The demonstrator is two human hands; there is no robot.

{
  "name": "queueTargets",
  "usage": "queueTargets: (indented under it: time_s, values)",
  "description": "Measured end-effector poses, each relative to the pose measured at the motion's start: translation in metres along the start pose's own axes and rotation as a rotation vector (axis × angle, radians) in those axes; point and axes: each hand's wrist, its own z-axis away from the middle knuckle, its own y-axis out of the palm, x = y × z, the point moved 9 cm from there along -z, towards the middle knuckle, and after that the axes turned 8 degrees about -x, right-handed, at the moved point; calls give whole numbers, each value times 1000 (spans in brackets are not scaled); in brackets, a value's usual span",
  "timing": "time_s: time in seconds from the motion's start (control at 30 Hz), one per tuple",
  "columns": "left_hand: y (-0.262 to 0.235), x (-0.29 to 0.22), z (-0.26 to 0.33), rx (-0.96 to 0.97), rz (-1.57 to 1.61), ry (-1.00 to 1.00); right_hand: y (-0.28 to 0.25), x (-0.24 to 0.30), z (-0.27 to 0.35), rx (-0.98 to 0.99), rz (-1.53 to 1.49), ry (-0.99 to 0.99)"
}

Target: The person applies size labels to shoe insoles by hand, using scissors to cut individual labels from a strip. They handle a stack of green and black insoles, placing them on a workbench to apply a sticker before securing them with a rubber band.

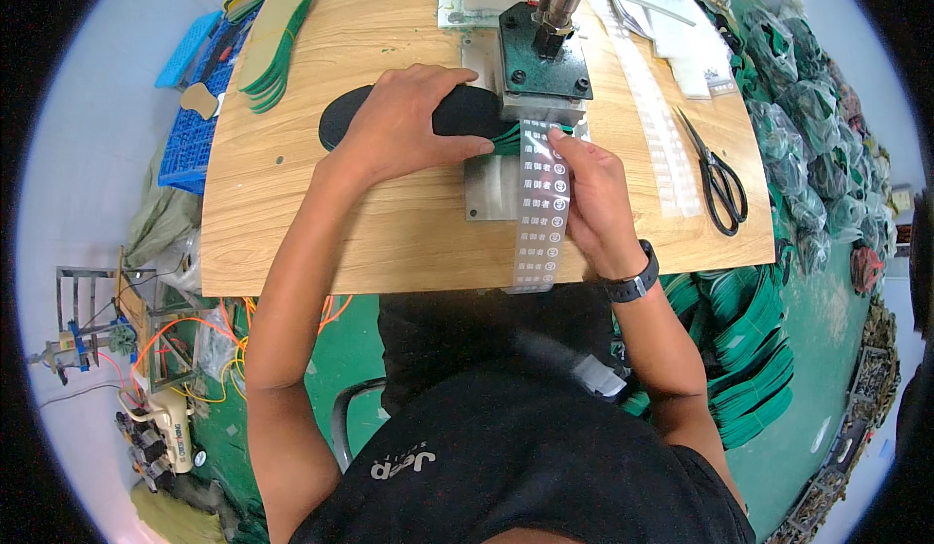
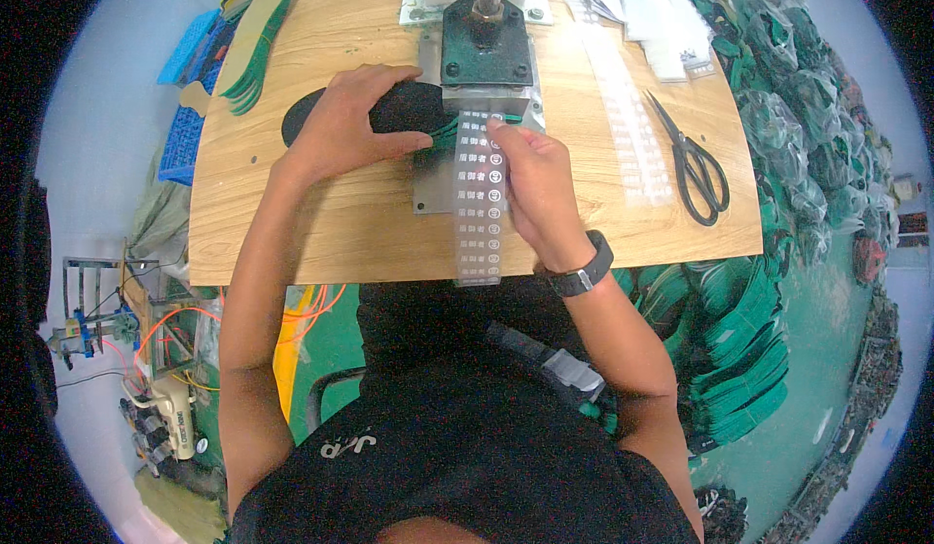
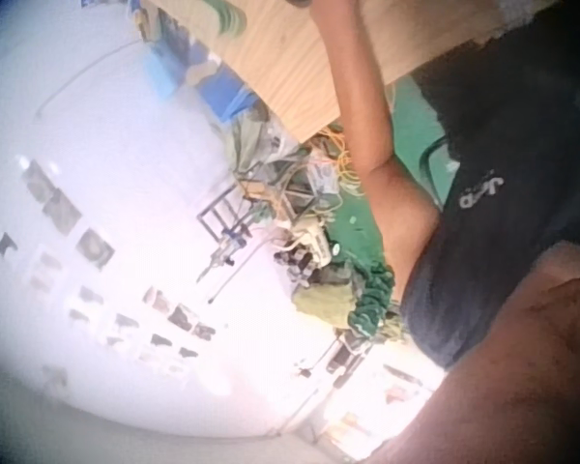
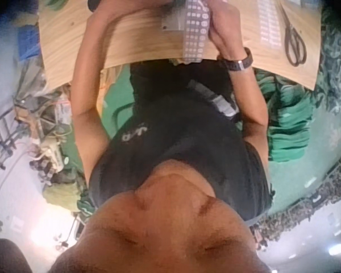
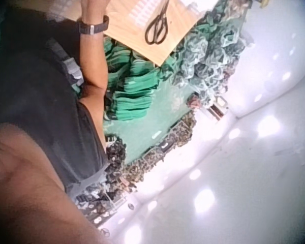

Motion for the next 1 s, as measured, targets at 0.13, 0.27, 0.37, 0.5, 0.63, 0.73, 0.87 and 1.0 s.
queueTargets:
  time_s: [0.13,0.27,0.37,0.5,0.63,0.73,0.87,1.0]
  values:
    - [-7,-8,0,-33,44,61,-4,4,8,29,90,-130]
    - [-7,0,6,-39,113,32,-2,10,46,95,355,-315]
    - [-7,11,7,-97,178,-40,-7,0,69,110,321,-177]
    - [-10,35,10,-130,301,-348,-13,-2,57,16,152,-33]
    - [-20,41,16,-214,387,-420,-4,8,17,43,118,-19]
    - [-18,38,14,-197,382,-393,-10,5,-2,28,62,-9]
    - [-21,33,12,-219,386,-344,-6,4,-1,22,77,4]
    - [-17,34,14,-211,353,-296,-4,3,-1,32,67,8]
